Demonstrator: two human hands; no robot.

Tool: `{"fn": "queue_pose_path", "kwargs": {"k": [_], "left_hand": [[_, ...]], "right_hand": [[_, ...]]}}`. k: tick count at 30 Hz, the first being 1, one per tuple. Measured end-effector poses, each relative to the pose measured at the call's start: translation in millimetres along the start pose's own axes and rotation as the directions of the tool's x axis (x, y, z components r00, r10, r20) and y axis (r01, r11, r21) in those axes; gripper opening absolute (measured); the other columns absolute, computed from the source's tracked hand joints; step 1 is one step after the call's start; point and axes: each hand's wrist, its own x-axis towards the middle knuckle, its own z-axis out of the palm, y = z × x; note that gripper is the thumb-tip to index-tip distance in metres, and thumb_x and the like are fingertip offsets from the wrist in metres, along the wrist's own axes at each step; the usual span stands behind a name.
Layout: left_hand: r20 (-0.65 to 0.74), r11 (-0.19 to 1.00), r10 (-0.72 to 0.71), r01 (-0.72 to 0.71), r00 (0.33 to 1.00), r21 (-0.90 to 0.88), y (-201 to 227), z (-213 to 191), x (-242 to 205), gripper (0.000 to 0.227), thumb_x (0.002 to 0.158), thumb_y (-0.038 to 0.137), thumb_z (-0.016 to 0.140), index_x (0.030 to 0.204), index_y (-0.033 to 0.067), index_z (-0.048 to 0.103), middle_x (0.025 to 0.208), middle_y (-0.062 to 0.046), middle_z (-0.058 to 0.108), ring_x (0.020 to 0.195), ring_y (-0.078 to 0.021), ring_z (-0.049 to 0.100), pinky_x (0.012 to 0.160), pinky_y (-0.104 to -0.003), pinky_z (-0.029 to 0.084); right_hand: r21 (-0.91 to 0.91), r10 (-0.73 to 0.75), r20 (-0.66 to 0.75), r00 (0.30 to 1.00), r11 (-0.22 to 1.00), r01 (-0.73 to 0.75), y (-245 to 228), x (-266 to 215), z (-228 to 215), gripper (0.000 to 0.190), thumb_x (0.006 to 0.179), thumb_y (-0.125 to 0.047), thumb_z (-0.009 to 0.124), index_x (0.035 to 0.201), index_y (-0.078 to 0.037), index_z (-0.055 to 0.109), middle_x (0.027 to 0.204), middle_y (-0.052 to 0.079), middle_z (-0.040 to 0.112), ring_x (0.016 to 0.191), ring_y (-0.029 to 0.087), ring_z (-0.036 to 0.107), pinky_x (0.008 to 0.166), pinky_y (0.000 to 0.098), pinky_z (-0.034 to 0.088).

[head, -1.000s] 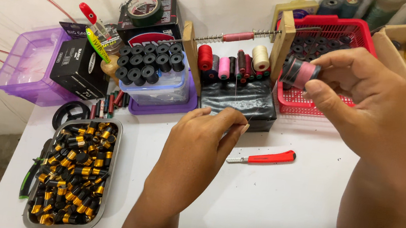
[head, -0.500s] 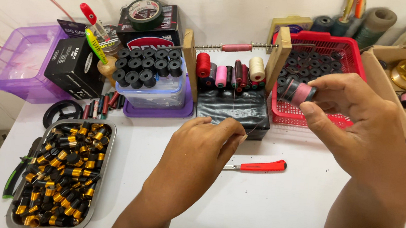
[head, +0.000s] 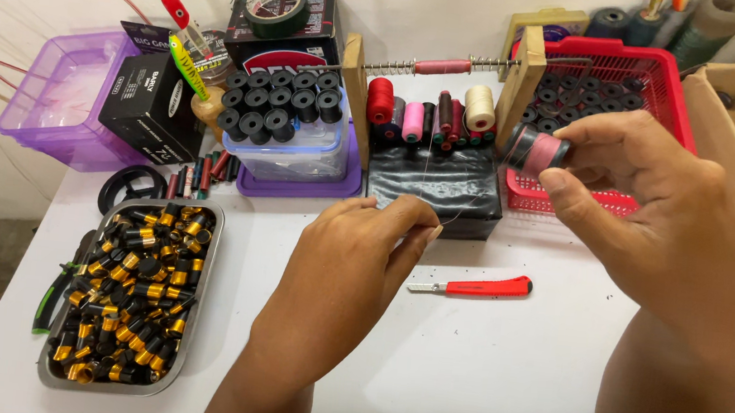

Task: The person winds pink thread from a spool onto a small black bobbin by hand. They repeatedly wrap the thread around the bobbin, then use a red utility knife to cut the thread and place the bobbin on the table.

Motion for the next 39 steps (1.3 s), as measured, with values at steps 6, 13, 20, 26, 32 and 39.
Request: {"fn": "queue_pose_path", "kwargs": {"k": [6, 13, 20, 26, 32, 39], "left_hand": [[0.069, 0.997, -0.067, 0.065, 0.995, 0.029, 0.5, 1.3, 2.7, 0.010, 0.100, 0.025, 0.057, 0.096, 0.0157, 0.060, 0.075, -0.001, 0.071, 0.068, -0.0329, 0.056, 0.067, -0.045, 0.043], [0.095, 0.993, -0.109, 0.104, 0.989, 0.057, 0.8, 10.5, 14.7, 0.013, 0.101, 0.026, 0.058, 0.099, 0.0148, 0.063, 0.074, -0.009, 0.070, 0.070, -0.0369, 0.061, 0.061, -0.050, 0.041], [0.027, 0.981, -0.143, 0.138, 0.989, 0.136, -1.6, 9.5, 14.0, 0.034, 0.094, 0.035, 0.066, 0.119, 0.0129, 0.064, 0.122, -0.001, 0.071, 0.099, -0.0259, 0.069, 0.070, -0.045, 0.050], [-0.009, 0.999, 0.020, -0.020, 1.000, -0.046, -0.6, 9.8, 32.7, 0.056, 0.092, 0.040, 0.068, 0.133, 0.0049, 0.056, 0.147, -0.018, 0.054, 0.134, -0.0336, 0.052, 0.105, -0.046, 0.041], [0.089, 0.739, -0.008, 0.066, 0.996, -0.670, 1.5, 24.1, 57.0, 0.045, 0.091, 0.025, 0.069, 0.130, 0.0084, 0.054, 0.125, -0.009, 0.069, 0.121, -0.0179, 0.066, 0.107, -0.031, 0.054], [0.157, 0.615, -0.144, 0.213, 0.977, -0.759, -1.2, 27.7, 61.2, 0.018, 0.091, 0.022, 0.070, 0.102, 0.0081, 0.070, 0.091, -0.001, 0.075, 0.081, -0.0076, 0.071, 0.079, -0.020, 0.060]], "right_hand": [[0.090, 0.018, -0.002, 1.000, 0.996, -0.018, 12.6, 4.0, -1.8, 0.021, 0.100, -0.008, 0.069, 0.117, 0.002, 0.061, 0.098, 0.008, 0.069, 0.091, 0.012, 0.067, 0.082, 0.0232, 0.054], [0.229, 0.017, 0.046, 0.999, 0.973, -0.027, 16.5, 11.1, -1.7, 0.023, 0.099, -0.008, 0.066, 0.118, 0.000, 0.057, 0.106, 0.009, 0.069, 0.098, 0.014, 0.068, 0.088, 0.0248, 0.055], [0.149, -0.071, 0.036, 0.997, 0.987, 0.065, 17.3, 8.6, -1.7, 0.024, 0.099, -0.009, 0.069, 0.119, -0.003, 0.057, 0.097, 0.005, 0.067, 0.084, 0.011, 0.061, 0.082, 0.0229, 0.053], [0.162, -0.046, 0.046, 0.998, 0.986, 0.038, 14.8, 2.4, -1.8, 0.025, 0.097, -0.010, 0.070, 0.119, -0.004, 0.057, 0.103, 0.004, 0.067, 0.090, 0.012, 0.064, 0.089, 0.0236, 0.054], [0.181, -0.043, -0.002, 0.999, 0.983, 0.043, 15.1, 7.7, -2.0, 0.029, 0.094, -0.008, 0.069, 0.120, -0.003, 0.058, 0.104, 0.006, 0.066, 0.093, 0.012, 0.064, 0.092, 0.0240, 0.055], [0.269, 0.016, -0.021, 1.000, 0.963, -0.010, 23.0, 14.9, 2.9, 0.033, 0.094, -0.002, 0.064, 0.125, -0.006, 0.054, 0.110, 0.010, 0.066, 0.108, 0.014, 0.067, 0.097, 0.0255, 0.057]]}}
